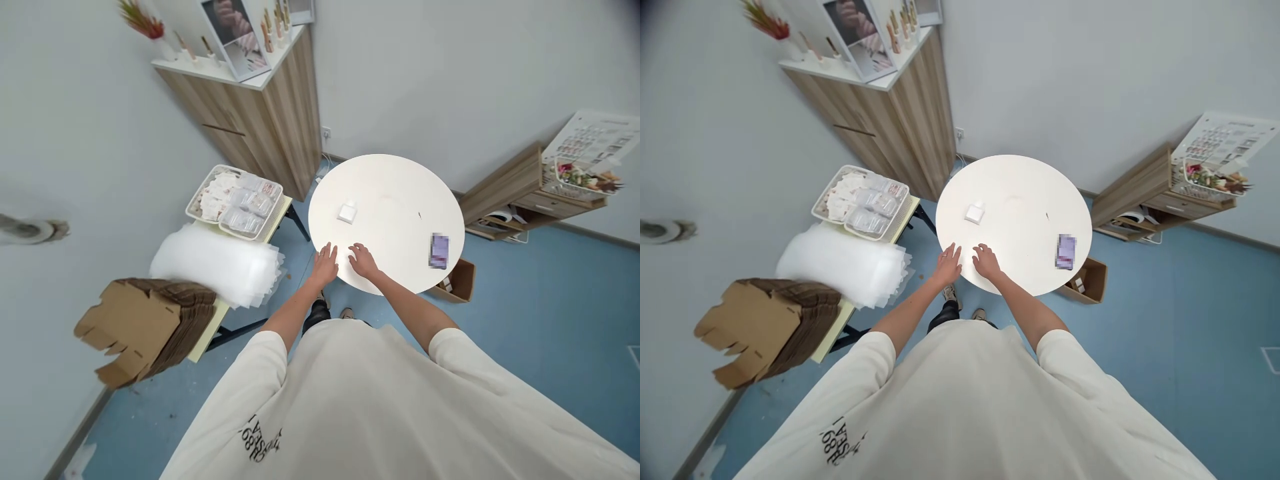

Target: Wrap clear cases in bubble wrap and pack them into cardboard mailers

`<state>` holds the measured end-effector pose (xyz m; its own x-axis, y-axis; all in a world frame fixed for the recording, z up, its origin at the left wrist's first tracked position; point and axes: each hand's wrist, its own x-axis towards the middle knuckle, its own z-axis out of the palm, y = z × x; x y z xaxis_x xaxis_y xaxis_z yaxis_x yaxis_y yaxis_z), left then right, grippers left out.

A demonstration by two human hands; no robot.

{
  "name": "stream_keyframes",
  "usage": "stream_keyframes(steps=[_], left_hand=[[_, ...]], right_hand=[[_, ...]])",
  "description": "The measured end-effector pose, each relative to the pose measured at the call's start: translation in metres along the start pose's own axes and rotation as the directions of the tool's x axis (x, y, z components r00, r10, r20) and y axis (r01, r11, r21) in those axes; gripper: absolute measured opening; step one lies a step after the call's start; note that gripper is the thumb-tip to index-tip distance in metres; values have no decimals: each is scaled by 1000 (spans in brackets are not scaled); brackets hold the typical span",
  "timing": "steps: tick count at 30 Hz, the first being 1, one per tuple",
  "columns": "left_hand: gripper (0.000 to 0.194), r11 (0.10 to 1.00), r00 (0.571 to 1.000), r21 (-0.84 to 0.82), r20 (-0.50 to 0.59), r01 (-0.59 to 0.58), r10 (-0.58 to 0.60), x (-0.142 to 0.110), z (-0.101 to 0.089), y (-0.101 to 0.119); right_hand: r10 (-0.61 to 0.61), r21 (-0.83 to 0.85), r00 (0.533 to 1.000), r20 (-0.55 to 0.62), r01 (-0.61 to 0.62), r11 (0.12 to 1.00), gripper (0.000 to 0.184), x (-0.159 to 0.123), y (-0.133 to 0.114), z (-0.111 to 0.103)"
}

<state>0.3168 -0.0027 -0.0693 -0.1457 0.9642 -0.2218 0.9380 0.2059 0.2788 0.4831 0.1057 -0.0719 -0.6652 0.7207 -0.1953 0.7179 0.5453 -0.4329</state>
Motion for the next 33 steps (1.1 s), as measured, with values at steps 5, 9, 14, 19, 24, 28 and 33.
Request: stream_keyframes(steps=[5,9,14,19,24,28,33], left_hand=[[63,994,992,0,-49,113,-112,-53,-8,-13],[60,978,972,-25,-106,209,-211,-96,-17,-33],[57,946,926,-107,-195,307,-323,-162,-29,-78],[51,899,847,-188,-305,396,-436,-239,-37,-140],[41,858,756,-247,-406,450,-513,-317,-45,-204],[39,810,689,-264,-428,524,-585,-373,-55,-257],[44,736,652,-237,-348,633,-673,-423,-61,-321]], right_hand=[[-128,19,992,9,128,992,41,-16,-35,9],[-249,32,968,31,248,968,38,-17,-73,24],[-423,49,904,68,420,906,36,-13,-141,55],[-571,89,814,105,564,821,35,-21,-228,90],[-657,122,744,121,645,754,34,-35,-320,126],[-702,125,702,117,691,712,34,-41,-394,155],[-743,81,656,136,740,668,36,-48,-468,180]])
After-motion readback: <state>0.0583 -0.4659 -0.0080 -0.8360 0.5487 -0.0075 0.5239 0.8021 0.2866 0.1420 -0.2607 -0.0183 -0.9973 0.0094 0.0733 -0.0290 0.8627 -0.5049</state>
